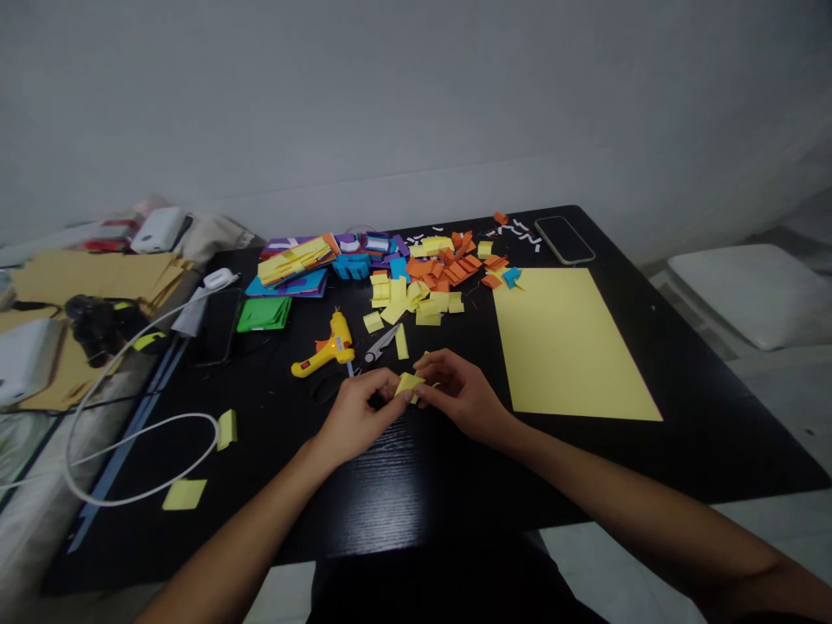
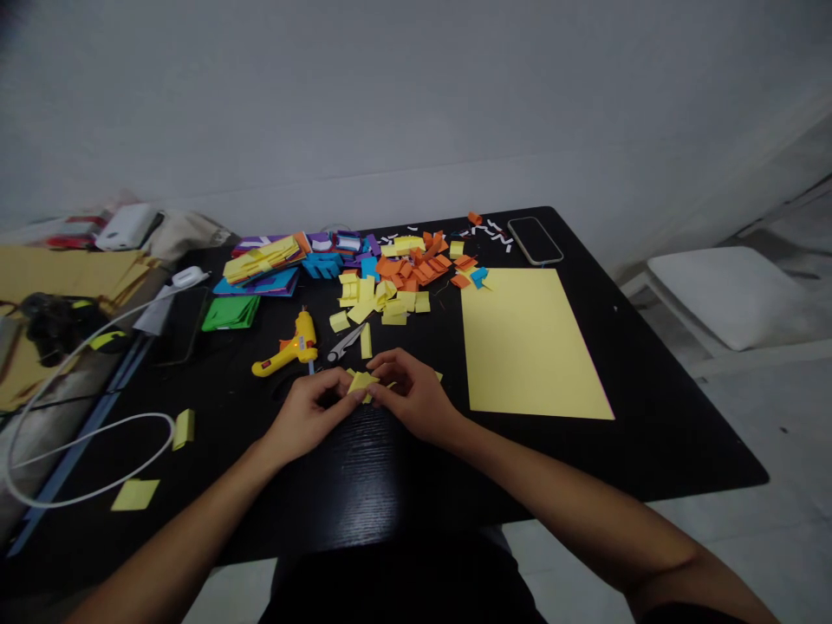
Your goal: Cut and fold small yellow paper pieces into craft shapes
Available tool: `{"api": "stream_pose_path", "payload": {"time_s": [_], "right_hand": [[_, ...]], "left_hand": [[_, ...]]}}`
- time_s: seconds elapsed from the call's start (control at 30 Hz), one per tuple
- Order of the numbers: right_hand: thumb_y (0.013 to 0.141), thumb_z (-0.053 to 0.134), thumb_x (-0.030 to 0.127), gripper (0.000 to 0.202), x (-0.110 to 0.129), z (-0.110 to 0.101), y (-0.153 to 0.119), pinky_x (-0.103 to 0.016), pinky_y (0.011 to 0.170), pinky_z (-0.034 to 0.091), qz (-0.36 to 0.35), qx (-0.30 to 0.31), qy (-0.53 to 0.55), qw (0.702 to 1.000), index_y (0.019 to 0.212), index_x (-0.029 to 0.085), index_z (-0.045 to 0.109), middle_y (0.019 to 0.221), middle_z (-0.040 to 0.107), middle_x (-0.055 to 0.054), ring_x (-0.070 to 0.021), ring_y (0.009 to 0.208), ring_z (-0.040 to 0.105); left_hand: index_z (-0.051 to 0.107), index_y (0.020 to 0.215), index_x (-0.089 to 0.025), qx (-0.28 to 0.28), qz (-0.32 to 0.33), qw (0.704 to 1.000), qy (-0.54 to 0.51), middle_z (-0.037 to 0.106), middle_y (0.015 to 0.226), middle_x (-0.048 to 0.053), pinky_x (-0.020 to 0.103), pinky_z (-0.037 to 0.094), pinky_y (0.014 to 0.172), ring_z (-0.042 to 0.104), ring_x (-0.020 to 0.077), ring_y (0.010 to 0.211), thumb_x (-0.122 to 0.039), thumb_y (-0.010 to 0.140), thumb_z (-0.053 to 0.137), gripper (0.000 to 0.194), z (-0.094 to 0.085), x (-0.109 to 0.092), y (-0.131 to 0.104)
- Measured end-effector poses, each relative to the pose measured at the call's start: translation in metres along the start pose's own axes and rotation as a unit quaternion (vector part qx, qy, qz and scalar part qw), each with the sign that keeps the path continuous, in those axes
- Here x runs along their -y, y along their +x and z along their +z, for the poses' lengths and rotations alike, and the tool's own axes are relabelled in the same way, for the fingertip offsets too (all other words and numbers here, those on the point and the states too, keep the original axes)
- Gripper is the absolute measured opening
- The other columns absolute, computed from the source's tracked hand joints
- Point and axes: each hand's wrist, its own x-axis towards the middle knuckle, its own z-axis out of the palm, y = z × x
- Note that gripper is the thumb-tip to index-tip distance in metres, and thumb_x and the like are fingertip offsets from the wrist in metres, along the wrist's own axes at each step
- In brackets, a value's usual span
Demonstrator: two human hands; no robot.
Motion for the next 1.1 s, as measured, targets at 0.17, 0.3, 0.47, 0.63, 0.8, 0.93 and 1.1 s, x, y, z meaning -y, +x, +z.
{"api": "stream_pose_path", "payload": {"time_s": [0.17, 0.3, 0.47, 0.63, 0.8, 0.93, 1.1], "right_hand": [[0.082, 0.078, 0.031, 0.021, 0.003, 0.0, 0.0, -0.026, 0.061, 0.054, -0.009, -0.011, -0.011, 1.0, 0.091, 0.021, 0.061, 0.083, 0.067, 0.0, -0.013, 0.067, 0.064], [0.081, 0.078, 0.029, 0.02, 0.006, -0.001, 0.0, -0.026, 0.064, 0.051, -0.032, -0.027, -0.041, 0.998, 0.091, 0.021, 0.063, 0.081, 0.066, 0.0, -0.0138, 0.072, 0.063], [0.081, 0.078, 0.029, 0.019, 0.006, 0.0, -0.001, -0.029, 0.07, 0.051, -0.038, -0.026, -0.058, 0.997, 0.091, 0.021, 0.064, 0.083, 0.069, -0.001, -0.0159, 0.078, 0.067], [0.076, 0.083, 0.032, 0.027, 0.006, 0.001, -0.003, -0.03, 0.075, 0.054, -0.04, -0.041, -0.037, 0.998, 0.09, 0.022, 0.062, 0.085, 0.068, 0.0, -0.0161, 0.081, 0.067], [0.077, 0.083, 0.034, 0.026, 0.006, 0.002, -0.003, -0.031, 0.077, 0.055, -0.038, -0.038, -0.036, 0.998, 0.089, 0.022, 0.063, 0.086, 0.069, -0.001, -0.0164, 0.082, 0.068], [0.077, 0.083, 0.033, 0.026, 0.005, 0.002, -0.003, -0.03, 0.075, 0.056, -0.038, -0.035, -0.036, 0.998, 0.092, 0.022, 0.065, 0.089, 0.071, -0.002, -0.0168, 0.084, 0.069], [0.074, 0.087, 0.037, 0.032, 0.005, 0.002, -0.003, -0.031, 0.075, 0.056, -0.034, -0.044, -0.03, 0.998, 0.089, 0.022, 0.064, 0.085, 0.072, -0.001, -0.0172, 0.081, 0.07]], "left_hand": [[0.066, 0.098, -0.016, -0.007, -0.021, 0.998, -0.062, 0.063, 0.075, 0.0, 0.023, 0.046, 0.064, 0.057, 0.0126, 0.068, -0.035, 0.094, 0.061, 0.019, -0.002, -0.006, -0.001], [0.066, 0.092, -0.016, -0.004, -0.033, 0.997, -0.071, 0.06, 0.071, -0.001, 0.022, 0.043, 0.062, 0.055, 0.0118, 0.065, -0.036, 0.093, 0.063, 0.021, -0.002, -0.006, 0.0], [0.06, 0.07, -0.015, 0.032, -0.02, 0.999, -0.031, 0.05, 0.062, -0.004, 0.021, 0.035, 0.056, 0.044, 0.0095, 0.059, -0.035, 0.091, 0.064, 0.029, 0.001, -0.004, 0.001], [0.06, 0.067, -0.015, 0.029, -0.025, 0.999, -0.028, 0.052, 0.062, -0.004, 0.021, 0.034, 0.056, 0.044, 0.0094, 0.059, -0.036, 0.089, 0.065, 0.031, 0.005, -0.003, 0.0], [0.058, 0.066, -0.015, 0.03, -0.038, 0.998, -0.04, 0.051, 0.061, -0.003, 0.021, 0.033, 0.055, 0.044, 0.0097, 0.059, -0.036, 0.088, 0.064, 0.032, 0.008, -0.001, -0.001], [0.055, 0.063, -0.015, 0.041, -0.033, 0.998, -0.024, 0.044, 0.058, -0.005, 0.022, 0.03, 0.054, 0.039, 0.0091, 0.057, -0.033, 0.088, 0.063, 0.032, 0.008, -0.003, -0.001], [0.059, 0.067, -0.015, 0.045, -0.025, 0.998, -0.023, 0.046, 0.059, -0.005, 0.021, 0.031, 0.055, 0.04, 0.009, 0.057, -0.034, 0.09, 0.063, 0.03, 0.009, -0.001, -0.002]]}}
